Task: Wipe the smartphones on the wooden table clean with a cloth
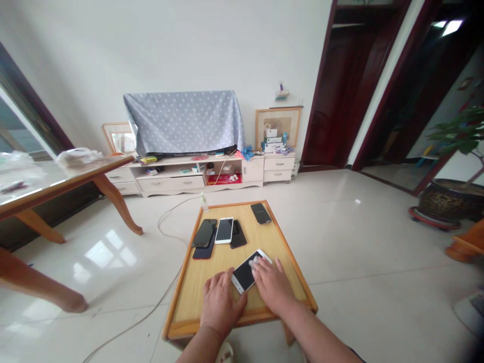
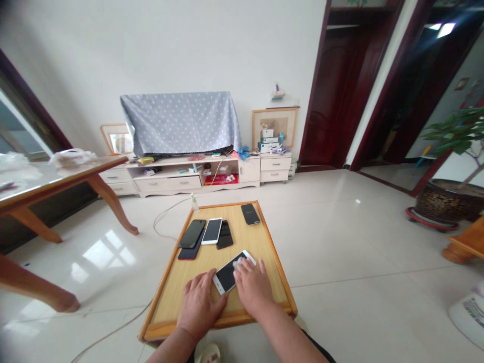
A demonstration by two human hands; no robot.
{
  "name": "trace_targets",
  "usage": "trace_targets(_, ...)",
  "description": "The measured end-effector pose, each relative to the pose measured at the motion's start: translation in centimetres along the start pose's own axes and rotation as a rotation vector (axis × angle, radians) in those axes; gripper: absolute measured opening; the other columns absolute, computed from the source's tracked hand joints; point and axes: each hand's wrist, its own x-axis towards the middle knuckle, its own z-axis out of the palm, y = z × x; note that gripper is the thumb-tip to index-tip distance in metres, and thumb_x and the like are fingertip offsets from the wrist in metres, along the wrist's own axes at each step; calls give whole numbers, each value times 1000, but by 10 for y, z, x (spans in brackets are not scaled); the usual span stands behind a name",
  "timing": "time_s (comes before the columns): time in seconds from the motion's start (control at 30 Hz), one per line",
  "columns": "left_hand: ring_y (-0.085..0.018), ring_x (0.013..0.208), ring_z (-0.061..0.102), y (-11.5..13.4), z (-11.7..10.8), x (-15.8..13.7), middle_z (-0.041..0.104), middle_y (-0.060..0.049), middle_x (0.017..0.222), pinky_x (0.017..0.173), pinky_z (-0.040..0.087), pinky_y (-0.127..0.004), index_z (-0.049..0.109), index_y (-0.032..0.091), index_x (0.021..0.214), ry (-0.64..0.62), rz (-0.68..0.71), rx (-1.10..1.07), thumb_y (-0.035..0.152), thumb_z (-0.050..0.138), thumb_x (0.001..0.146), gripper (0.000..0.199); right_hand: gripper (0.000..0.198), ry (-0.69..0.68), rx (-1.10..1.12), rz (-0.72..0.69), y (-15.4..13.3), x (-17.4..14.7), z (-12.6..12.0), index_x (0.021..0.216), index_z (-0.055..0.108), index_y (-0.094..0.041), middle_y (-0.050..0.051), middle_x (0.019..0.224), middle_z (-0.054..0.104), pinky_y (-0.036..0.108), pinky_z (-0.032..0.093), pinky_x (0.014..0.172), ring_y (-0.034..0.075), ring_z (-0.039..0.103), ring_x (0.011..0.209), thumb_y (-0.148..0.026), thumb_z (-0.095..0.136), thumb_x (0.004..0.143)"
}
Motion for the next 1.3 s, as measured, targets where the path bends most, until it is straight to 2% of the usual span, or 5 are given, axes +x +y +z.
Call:
trace_targets(0.3, -25, 123, 50, -5, 5, 0, 63, -9, 129, 107, 29, -39, 47, 19, 136, -22, 7, 14, 27, 56, 79, 58, 46, -83, 97, -221, -24, -15, 9, 139, 54, -24, 6, 145, 53, 44, 15, 121, 20, 40, 139, -38, 27, 104)
trace_targets(0.5, -26, 123, 51, 0, -4, 1, 63, -10, 129, 106, 30, -41, 48, 20, 136, -20, 5, -10, 43, 59, 81, 60, 48, 19, -6, 49, 1, 8, 3, 132, 61, -21, 10, 142, 55, 50, 18, 119, 23, 43, 137, -35, 25, 104)
trace_targets(0.73, -25, 124, 51, -4, 2, 1, 63, -10, 128, 106, 29, -39, 49, 19, 134, -20, 1, 14, 26, 53, 82, 53, 45, -68, 101, -197, -27, -9, 11, 140, 53, -25, 6, 144, 54, 42, 20, 120, 19, 42, 138, -36, 28, 104)
trace_targets(0.93, -27, 121, 52, -4, 3, 0, 63, -10, 126, 106, 30, -41, 48, 20, 135, 21, 6, -3, 43, 61, 80, 60, 48, 2, 29, 37, -6, 13, 7, 131, 62, -21, 9, 142, 55, 48, 21, 118, 23, 42, 137, -36, 24, 104)
trace_targets(1.3, -26, 119, 54, -9, 9, 0, 64, -11, 126, 105, 31, -41, 42, 17, 140, 52, 11, 11, 40, 58, 82, 64, 49, -27, 74, -14, -21, 15, 10, 133, 60, -22, 7, 143, 55, 44, 17, 120, 21, 42, 137, -33, 21, 105)
